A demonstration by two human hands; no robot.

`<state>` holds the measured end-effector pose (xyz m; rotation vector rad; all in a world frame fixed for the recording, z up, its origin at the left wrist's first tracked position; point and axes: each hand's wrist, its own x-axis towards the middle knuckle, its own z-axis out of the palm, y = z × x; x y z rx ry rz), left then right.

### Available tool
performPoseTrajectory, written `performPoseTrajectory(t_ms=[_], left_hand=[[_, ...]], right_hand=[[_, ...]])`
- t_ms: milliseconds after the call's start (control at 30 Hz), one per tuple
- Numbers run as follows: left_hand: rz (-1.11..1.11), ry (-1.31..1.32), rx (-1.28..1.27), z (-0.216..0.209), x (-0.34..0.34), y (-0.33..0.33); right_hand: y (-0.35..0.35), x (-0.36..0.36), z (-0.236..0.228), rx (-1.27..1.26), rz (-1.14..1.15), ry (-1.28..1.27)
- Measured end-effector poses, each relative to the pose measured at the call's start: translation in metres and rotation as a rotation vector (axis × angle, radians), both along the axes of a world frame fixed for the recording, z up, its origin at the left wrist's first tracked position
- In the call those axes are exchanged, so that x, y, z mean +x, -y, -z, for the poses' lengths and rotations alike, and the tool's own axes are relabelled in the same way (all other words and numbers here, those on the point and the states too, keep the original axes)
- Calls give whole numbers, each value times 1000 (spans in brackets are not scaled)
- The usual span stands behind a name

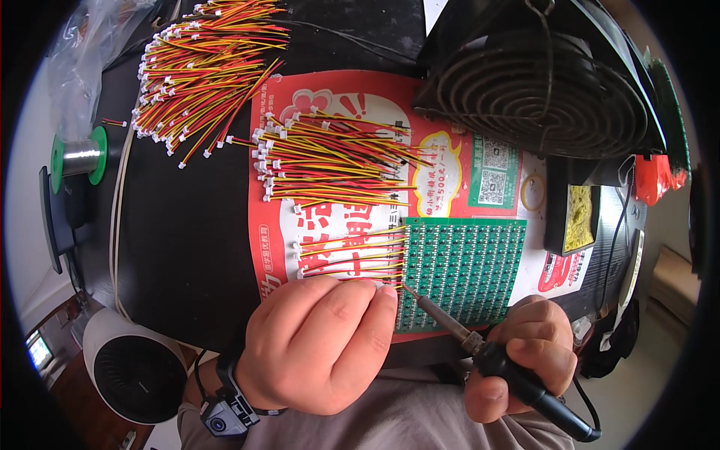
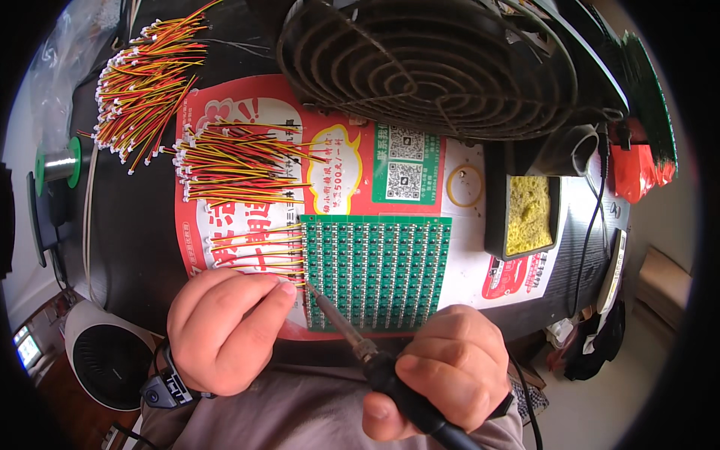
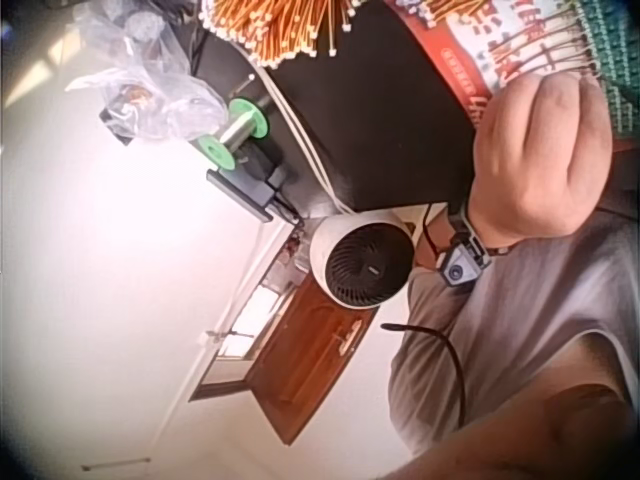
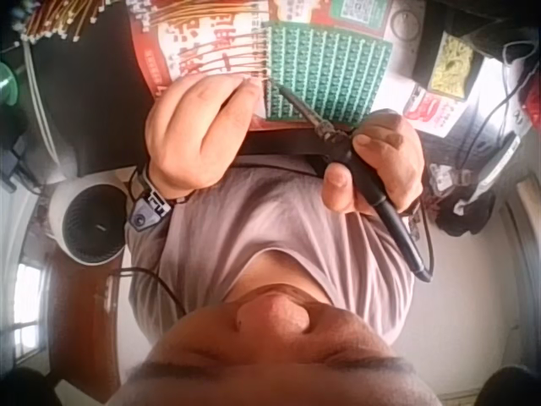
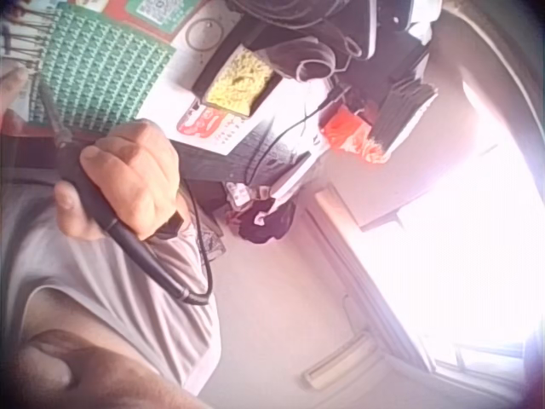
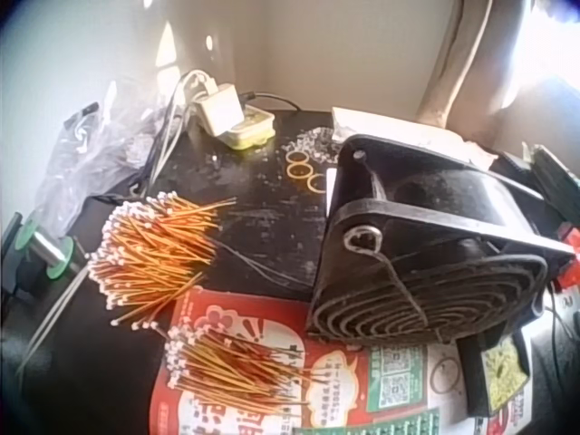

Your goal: Soldering jumper wires to a green LED matrix panel on an electronics workbench.

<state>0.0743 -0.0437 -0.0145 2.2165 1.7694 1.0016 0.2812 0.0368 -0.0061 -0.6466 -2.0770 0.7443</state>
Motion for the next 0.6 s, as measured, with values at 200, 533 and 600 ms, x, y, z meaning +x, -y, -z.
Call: performPoseTrajectory(t_ms=[200,533,600], left_hand=[[3,-4,7,1,0,0],[14,-19,16,1,-1,0],[14,-24,1,0,-1,0]], right_hand=[[0,0,0,-6,3,9],[0,0,-2,-18,5,18],[0,0,-2,-17,6,17]])
